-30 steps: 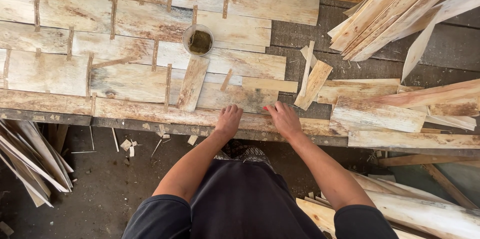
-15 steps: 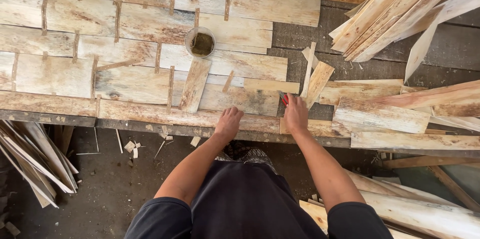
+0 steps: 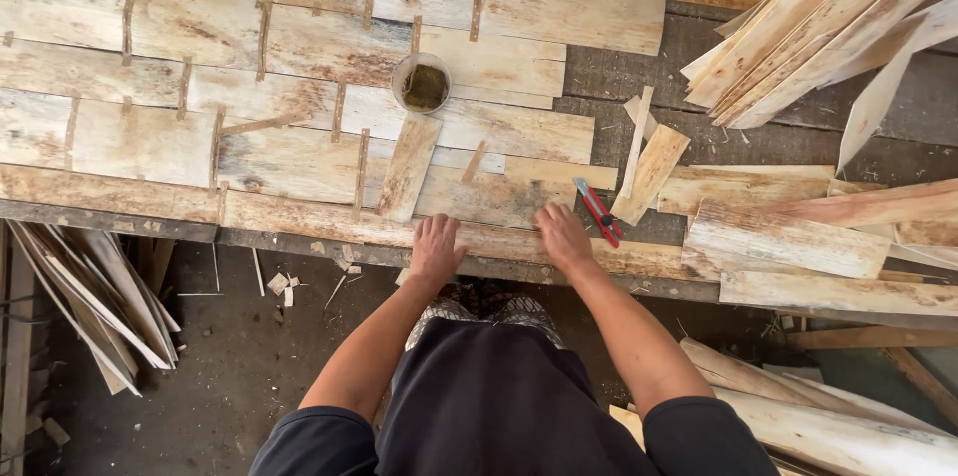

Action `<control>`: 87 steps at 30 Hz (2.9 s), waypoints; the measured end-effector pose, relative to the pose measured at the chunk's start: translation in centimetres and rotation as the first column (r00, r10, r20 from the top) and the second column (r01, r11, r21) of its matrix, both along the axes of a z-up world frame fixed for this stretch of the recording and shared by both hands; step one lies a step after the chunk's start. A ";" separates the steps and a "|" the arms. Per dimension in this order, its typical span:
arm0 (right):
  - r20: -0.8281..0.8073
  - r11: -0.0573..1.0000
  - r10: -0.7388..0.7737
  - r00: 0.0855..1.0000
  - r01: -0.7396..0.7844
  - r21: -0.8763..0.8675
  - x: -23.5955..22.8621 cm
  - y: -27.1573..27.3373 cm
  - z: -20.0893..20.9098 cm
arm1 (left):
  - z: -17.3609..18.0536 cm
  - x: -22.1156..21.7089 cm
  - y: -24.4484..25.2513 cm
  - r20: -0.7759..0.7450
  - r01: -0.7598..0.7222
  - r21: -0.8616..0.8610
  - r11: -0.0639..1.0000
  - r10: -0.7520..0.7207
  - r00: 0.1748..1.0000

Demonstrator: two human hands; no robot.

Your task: Using a utility knife to trim and glue bamboo strips onto a panel.

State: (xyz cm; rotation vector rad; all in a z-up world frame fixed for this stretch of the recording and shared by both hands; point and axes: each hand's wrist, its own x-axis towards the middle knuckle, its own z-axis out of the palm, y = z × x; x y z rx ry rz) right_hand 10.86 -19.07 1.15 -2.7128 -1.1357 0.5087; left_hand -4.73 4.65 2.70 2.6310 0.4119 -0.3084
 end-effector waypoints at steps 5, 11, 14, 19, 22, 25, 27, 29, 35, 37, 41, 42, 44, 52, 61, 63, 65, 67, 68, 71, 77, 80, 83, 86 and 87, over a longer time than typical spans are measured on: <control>0.145 0.970 -0.226 0.963 0.208 0.126 2.3 -3.2 -1.2 | -1.8 -0.9 0.1 0.058 0.084 0.059 0.995 -0.087 0.994; 0.070 0.805 -0.526 0.848 0.470 0.361 2.1 -4.5 3.8 | -2.1 -1.1 0.2 0.065 0.147 0.088 0.985 -0.153 0.986; -0.093 0.793 -0.523 0.847 0.524 0.311 1.2 -4.7 3.2 | -2.3 -1.2 0.2 0.039 0.149 0.080 0.986 -0.152 0.988; -0.119 0.896 -0.378 0.918 0.396 0.200 0.1 -4.4 2.1 | -1.2 0.1 0.2 -0.039 0.178 0.108 0.978 -0.175 0.984; -0.115 0.908 -0.366 0.923 0.382 0.172 0.4 -3.6 2.0 | -0.5 1.1 0.1 -0.173 0.231 0.137 0.963 -0.206 0.963; -0.058 0.923 -0.317 0.947 0.322 0.211 1.4 -2.5 1.2 | 0.0 1.5 -0.1 -0.275 0.278 0.150 0.949 -0.230 0.934; -0.069 0.940 -0.319 0.945 0.325 0.105 2.1 -1.6 0.8 | -0.2 1.6 -0.1 -0.307 0.277 0.134 0.952 -0.226 0.925; -0.069 0.949 -0.310 0.948 0.313 0.045 2.3 -1.1 0.6 | -0.3 1.7 -0.1 -0.316 0.276 0.132 0.952 -0.224 0.922; -0.102 0.950 -0.295 0.950 0.279 -0.143 2.3 0.0 2.0 | -0.5 1.6 -0.1 -0.319 0.279 0.141 0.950 -0.223 0.921; -0.108 0.951 -0.283 0.953 0.265 -0.160 2.3 0.0 2.0 | -0.6 1.6 -0.1 -0.315 0.282 0.148 0.948 -0.225 0.922; -0.039 0.971 -0.226 0.973 0.222 -0.085 2.0 -0.4 2.1 | -0.8 1.6 -0.2 -0.320 0.288 0.160 0.944 -0.226 0.920; -0.050 0.972 -0.223 0.974 0.218 -0.086 1.9 -0.4 2.3 | -0.8 1.6 -0.2 -0.317 0.285 0.162 0.945 -0.223 0.922; -0.052 0.971 -0.234 0.971 0.230 -0.071 2.0 -0.7 1.6 | -0.9 1.8 0.0 -0.314 0.283 0.160 0.946 -0.223 0.923; -0.157 0.935 -0.305 0.939 0.327 0.140 2.9 -3.1 1.8 | 0.9 2.5 0.0 -0.323 0.261 0.096 0.960 -0.218 0.921; -0.120 0.940 -0.299 0.947 0.314 0.133 1.2 -3.3 2.0 | 1.0 2.9 -0.3 -0.362 0.247 0.100 0.964 -0.196 0.911; -0.107 0.936 -0.293 0.950 0.308 0.169 1.2 -3.3 2.0 | 1.0 2.8 -0.5 -0.360 0.242 0.108 0.964 -0.189 0.913; -0.100 0.938 -0.283 0.954 0.297 0.176 0.9 -3.3 1.6 | 1.0 2.9 -0.7 -0.367 0.238 0.116 0.964 -0.181 0.912; -0.092 0.940 -0.275 0.957 0.287 0.183 0.8 -3.3 1.2 | 0.6 3.0 -0.9 -0.373 0.235 0.124 0.964 -0.174 0.911; -0.115 0.946 -0.283 0.952 0.297 0.133 0.8 -3.3 0.9 | 0.2 3.0 -1.0 -0.380 0.233 0.130 0.964 -0.169 0.909; -0.117 0.950 -0.283 0.952 0.296 0.104 0.5 -3.6 0.3 | 0.5 3.1 -1.5 -0.390 0.225 0.133 0.965 -0.158 0.907; -0.099 0.955 -0.230 0.968 0.244 0.169 0.3 -4.5 1.1 | 1.3 3.6 -2.0 -0.391 0.229 0.135 0.964 -0.160 0.906; -0.136 0.951 -0.215 0.967 0.239 0.198 0.3 -4.8 1.4 | 1.7 3.8 -2.1 -0.402 0.223 0.140 0.965 -0.151 0.903; -0.149 0.953 -0.199 0.969 0.226 0.201 0.4 -4.9 0.9 | 2.1 3.8 -2.5 -0.399 0.196 0.138 0.971 -0.127 0.908; -0.139 0.949 -0.188 0.972 0.217 0.227 0.6 -5.0 0.6 | 2.3 3.7 -2.6 -0.376 0.165 0.128 0.978 -0.106 0.921; -0.128 0.944 -0.182 0.975 0.210 0.253 0.6 -4.9 0.6 | 2.3 3.7 -2.6 -0.362 0.151 0.118 0.982 -0.099 0.927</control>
